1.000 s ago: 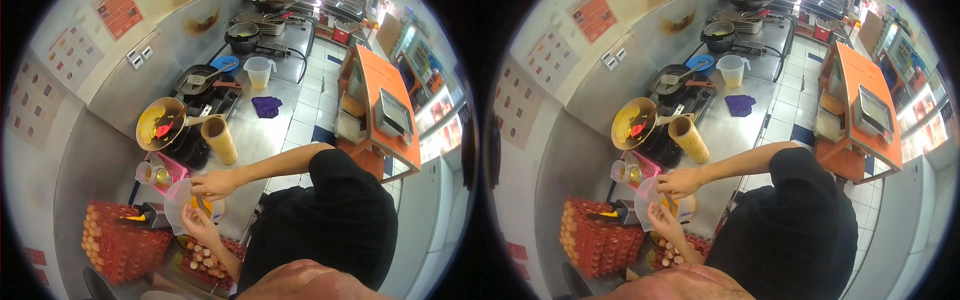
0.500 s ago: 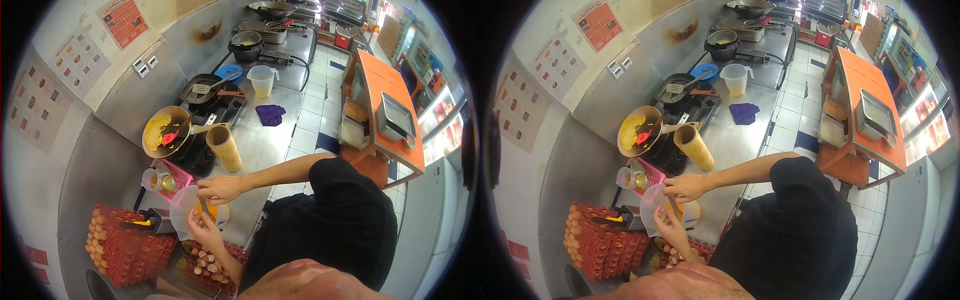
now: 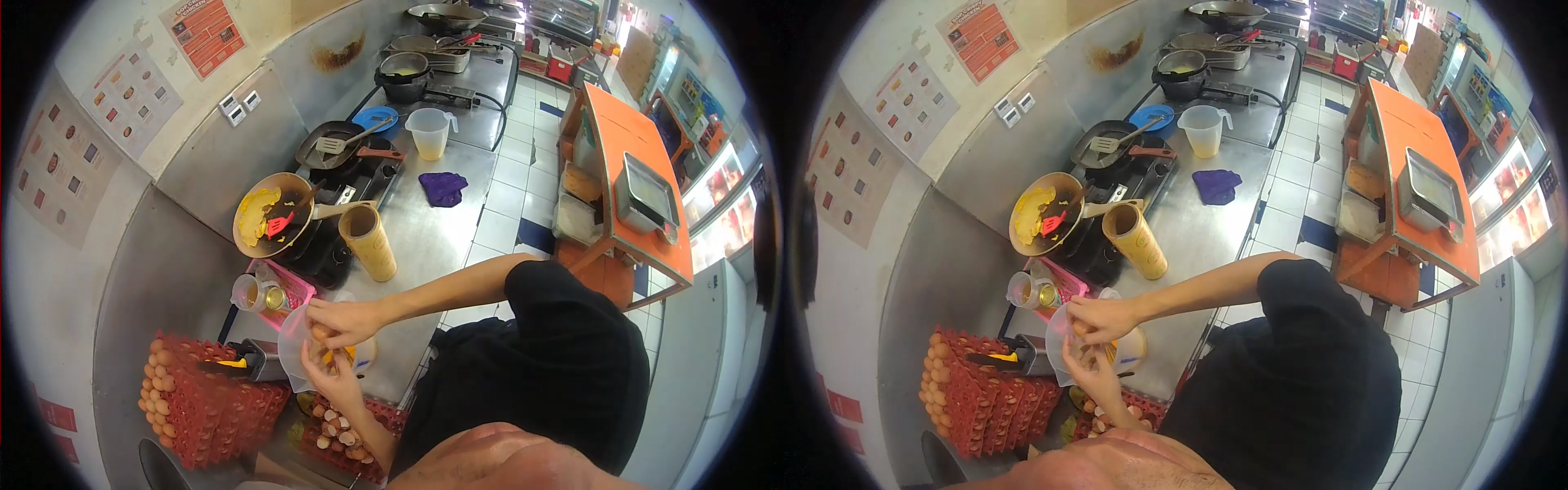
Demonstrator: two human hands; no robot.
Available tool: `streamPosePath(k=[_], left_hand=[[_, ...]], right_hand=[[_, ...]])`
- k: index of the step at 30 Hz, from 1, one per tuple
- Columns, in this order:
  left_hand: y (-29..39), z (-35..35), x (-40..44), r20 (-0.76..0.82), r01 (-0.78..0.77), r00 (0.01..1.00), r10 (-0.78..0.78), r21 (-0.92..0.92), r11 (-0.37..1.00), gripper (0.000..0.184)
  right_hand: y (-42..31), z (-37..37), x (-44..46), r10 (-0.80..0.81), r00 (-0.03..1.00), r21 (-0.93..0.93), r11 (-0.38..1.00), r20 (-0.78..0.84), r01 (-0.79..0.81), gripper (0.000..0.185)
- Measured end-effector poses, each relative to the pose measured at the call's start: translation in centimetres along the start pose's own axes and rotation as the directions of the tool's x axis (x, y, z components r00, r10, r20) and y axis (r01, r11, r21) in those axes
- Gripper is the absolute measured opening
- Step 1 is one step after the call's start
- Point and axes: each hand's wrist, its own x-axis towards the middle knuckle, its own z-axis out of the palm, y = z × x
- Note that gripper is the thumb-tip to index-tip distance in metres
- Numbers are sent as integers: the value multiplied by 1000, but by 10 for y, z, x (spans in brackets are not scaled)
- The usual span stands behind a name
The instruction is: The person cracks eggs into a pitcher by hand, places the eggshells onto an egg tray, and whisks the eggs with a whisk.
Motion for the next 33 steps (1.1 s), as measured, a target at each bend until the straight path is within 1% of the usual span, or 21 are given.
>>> streamPosePath(k=[2,3,4,5,8,11,14,17,20,23,26,29,32,33], left_hand=[[-4,-8,6,-4,-97,995,97,26,995,50],[-10,-15,9,21,-67,998,66,16,998,51],[-18,-23,13,47,-37,998,36,6,999,51],[-25,-28,16,74,-6,997,7,-4,1000,52],[-21,-37,20,106,46,993,-49,31,998,49],[-18,-40,23,144,51,988,-52,11,999,48],[-17,-38,24,160,41,986,-34,-42,998,46],[-29,-36,25,164,18,986,-15,-18,1000,47],[-35,-35,26,176,82,981,-80,-3,997,47],[-31,-34,26,187,84,978,-90,41,996,48],[-37,-34,24,172,67,982,-75,51,996,47],[-31,-32,25,167,48,984,-64,98,994,46],[-34,-34,26,180,61,980,-86,136,989,45],[-34,-33,26,176,64,981,-86,129,990,45]], right_hand=[[20,26,7,-111,985,-175,981,-135,87,40],[14,23,11,138,990,90,987,-15,-136,42],[2,15,18,340,926,311,873,163,-375,44],[-5,11,23,468,800,459,656,376,-599,47],[19,25,29,409,807,269,794,426,-545,44],[32,26,30,300,778,266,821,551,-505,43],[28,23,31,356,764,284,777,538,-562,42],[19,13,30,300,762,217,842,573,-494,45],[35,21,29,232,792,92,936,565,-340,45],[47,30,21,119,860,73,981,496,-178,44],[41,24,25,99,820,63,985,563,-162,42],[31,21,25,127,825,20,986,551,-166,40],[30,20,25,100,819,38,988,565,-147,40],[30,21,24,117,821,17,988,558,-152,41]])
